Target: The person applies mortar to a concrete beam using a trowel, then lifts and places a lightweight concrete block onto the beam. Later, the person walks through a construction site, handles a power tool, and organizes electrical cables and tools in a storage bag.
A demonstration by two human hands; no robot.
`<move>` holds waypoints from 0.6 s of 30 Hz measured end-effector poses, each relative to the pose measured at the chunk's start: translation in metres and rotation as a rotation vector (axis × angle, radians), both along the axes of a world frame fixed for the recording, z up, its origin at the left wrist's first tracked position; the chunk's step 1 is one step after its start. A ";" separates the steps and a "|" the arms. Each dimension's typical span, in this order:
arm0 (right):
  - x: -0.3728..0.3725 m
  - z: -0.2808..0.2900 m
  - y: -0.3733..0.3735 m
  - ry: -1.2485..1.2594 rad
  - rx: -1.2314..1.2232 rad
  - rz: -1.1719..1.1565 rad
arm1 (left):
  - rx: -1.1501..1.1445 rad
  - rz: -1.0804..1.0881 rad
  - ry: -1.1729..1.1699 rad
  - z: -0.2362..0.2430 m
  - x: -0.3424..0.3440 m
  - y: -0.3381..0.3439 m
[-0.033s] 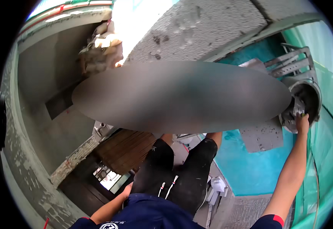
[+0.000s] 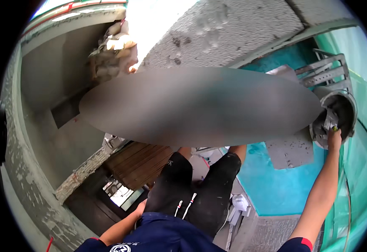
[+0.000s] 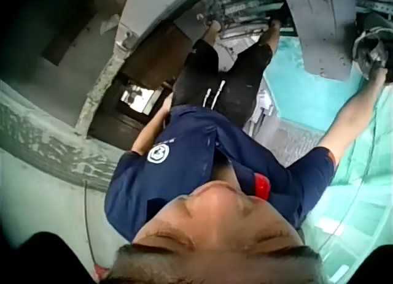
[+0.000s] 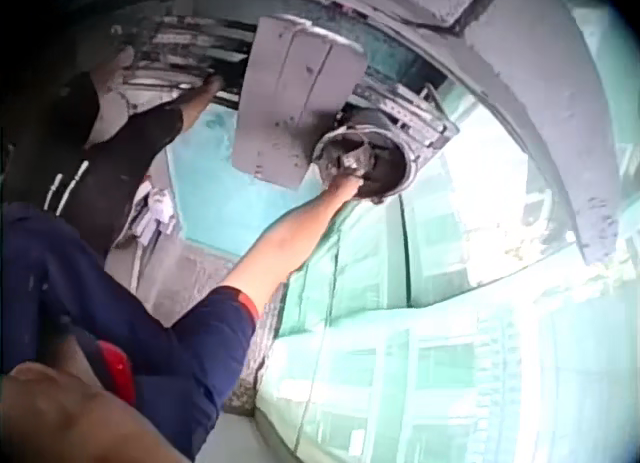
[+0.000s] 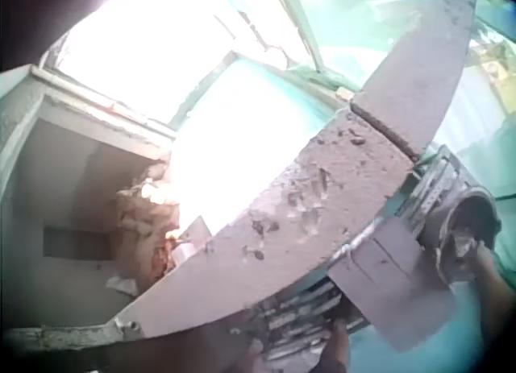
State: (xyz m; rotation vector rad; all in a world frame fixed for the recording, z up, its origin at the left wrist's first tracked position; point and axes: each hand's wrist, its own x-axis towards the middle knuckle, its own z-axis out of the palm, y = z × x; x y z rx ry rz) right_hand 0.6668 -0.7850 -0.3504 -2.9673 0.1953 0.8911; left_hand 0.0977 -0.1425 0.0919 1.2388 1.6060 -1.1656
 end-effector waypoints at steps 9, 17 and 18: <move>-0.139 0.024 0.066 0.432 -0.022 0.402 | 0.020 -0.520 0.205 -0.007 -0.103 0.024; -0.287 0.181 0.188 0.387 0.441 -0.898 | 0.029 -0.131 -0.109 -0.036 -0.091 0.036; -0.308 0.191 0.156 0.179 0.381 -0.882 | 0.033 -0.064 -0.184 -0.066 -0.080 0.039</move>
